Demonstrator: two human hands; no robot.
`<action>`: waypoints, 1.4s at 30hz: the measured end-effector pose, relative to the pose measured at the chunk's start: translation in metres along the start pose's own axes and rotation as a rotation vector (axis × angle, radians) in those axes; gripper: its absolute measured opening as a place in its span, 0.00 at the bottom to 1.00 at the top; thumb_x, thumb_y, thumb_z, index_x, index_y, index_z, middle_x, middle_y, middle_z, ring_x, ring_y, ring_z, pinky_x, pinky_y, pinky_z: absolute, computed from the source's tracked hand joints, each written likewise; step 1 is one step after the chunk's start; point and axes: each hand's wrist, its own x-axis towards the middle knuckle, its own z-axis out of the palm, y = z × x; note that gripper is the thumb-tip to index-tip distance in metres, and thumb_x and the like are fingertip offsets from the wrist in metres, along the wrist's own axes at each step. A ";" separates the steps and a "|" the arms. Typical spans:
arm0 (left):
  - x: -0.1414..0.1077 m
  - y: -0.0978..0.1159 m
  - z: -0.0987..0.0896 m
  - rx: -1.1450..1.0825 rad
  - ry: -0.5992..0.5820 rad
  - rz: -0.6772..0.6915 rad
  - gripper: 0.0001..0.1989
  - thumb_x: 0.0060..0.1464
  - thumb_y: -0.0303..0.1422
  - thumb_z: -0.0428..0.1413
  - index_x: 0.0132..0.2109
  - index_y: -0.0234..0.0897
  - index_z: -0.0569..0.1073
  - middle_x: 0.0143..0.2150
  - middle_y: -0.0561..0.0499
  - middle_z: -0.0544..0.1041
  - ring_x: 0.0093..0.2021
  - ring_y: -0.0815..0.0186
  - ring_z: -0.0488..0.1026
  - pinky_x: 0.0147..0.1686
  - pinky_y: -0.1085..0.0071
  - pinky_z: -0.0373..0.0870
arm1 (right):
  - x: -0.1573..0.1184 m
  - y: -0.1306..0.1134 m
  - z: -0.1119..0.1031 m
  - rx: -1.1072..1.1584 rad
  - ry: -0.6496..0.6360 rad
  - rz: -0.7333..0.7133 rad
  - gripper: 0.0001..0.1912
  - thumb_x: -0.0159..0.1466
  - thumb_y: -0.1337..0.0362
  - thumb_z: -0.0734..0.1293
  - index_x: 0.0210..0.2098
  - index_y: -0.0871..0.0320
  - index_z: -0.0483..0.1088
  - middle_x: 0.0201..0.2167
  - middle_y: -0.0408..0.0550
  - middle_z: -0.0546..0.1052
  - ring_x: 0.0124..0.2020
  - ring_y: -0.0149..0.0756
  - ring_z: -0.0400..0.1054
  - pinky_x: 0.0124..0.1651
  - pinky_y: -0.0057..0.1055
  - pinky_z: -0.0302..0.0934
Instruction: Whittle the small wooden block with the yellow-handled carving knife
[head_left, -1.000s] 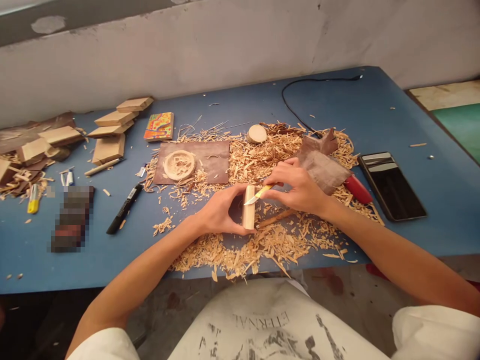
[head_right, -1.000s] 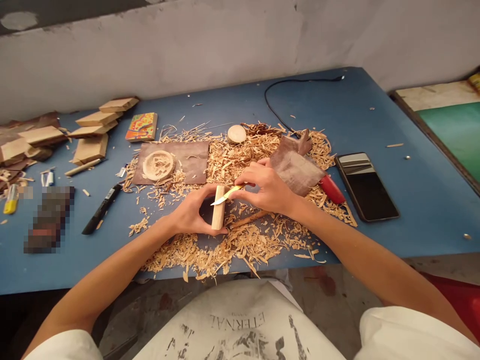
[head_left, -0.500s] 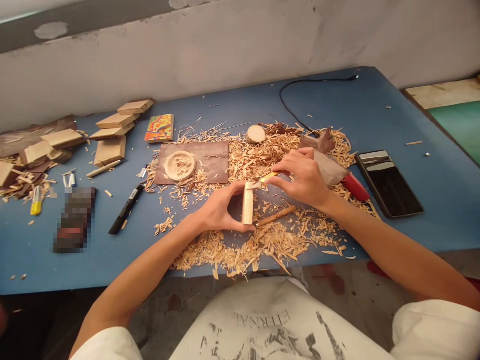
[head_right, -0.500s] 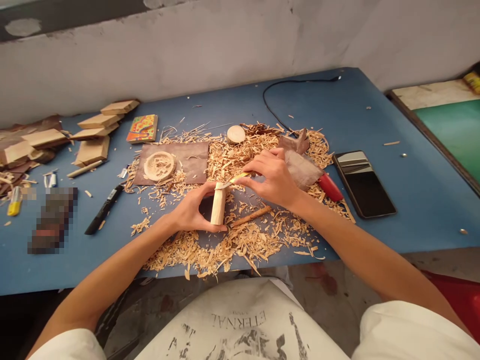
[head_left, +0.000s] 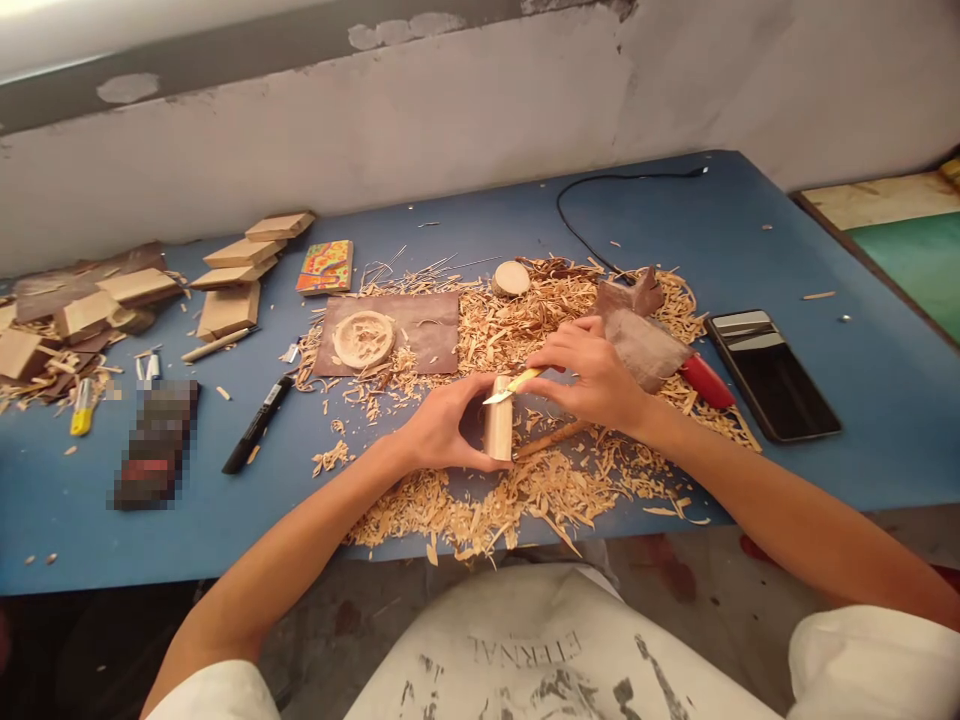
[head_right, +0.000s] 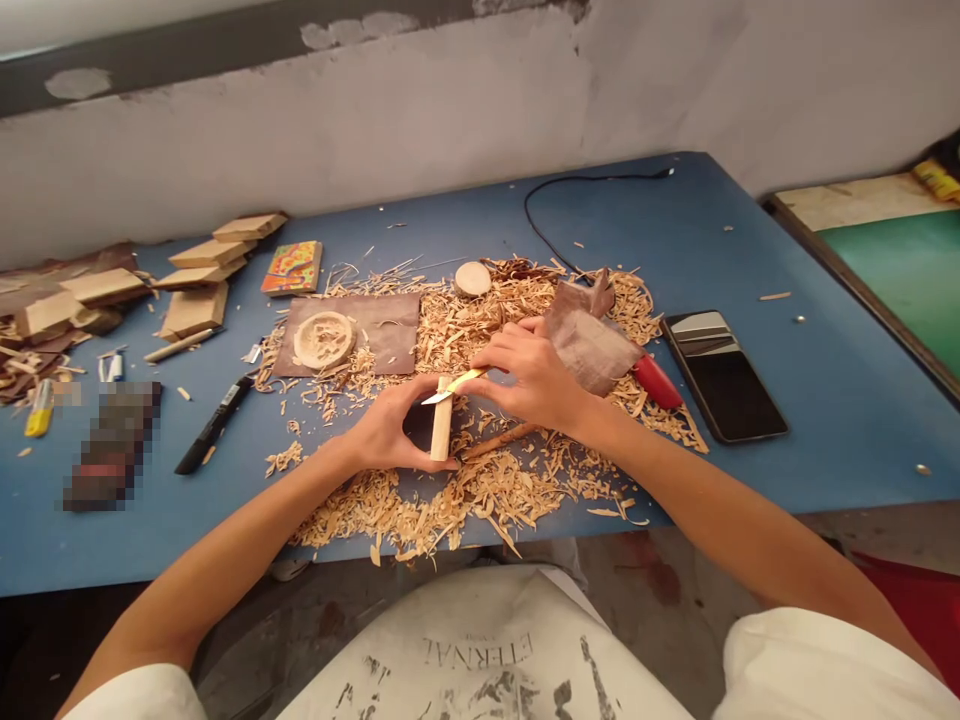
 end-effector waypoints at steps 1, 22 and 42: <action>0.000 0.000 0.000 0.010 -0.001 -0.007 0.45 0.39 0.48 0.73 0.61 0.40 0.66 0.56 0.43 0.79 0.52 0.50 0.79 0.52 0.53 0.75 | 0.000 0.002 0.000 -0.021 0.005 -0.004 0.17 0.68 0.47 0.69 0.33 0.53 0.75 0.28 0.40 0.78 0.33 0.34 0.70 0.49 0.40 0.53; -0.003 0.000 0.002 -0.030 -0.019 -0.025 0.46 0.37 0.50 0.73 0.61 0.41 0.66 0.58 0.41 0.79 0.54 0.49 0.79 0.53 0.53 0.75 | -0.005 0.016 0.002 0.253 -0.162 0.003 0.18 0.67 0.44 0.70 0.35 0.53 0.75 0.26 0.37 0.74 0.31 0.33 0.67 0.48 0.37 0.52; -0.004 -0.003 0.002 -0.002 -0.067 0.021 0.46 0.36 0.45 0.73 0.62 0.41 0.67 0.60 0.41 0.77 0.58 0.48 0.77 0.57 0.52 0.74 | 0.001 0.048 -0.030 -0.199 0.221 0.238 0.17 0.67 0.44 0.68 0.32 0.48 0.74 0.30 0.43 0.78 0.35 0.43 0.70 0.52 0.49 0.53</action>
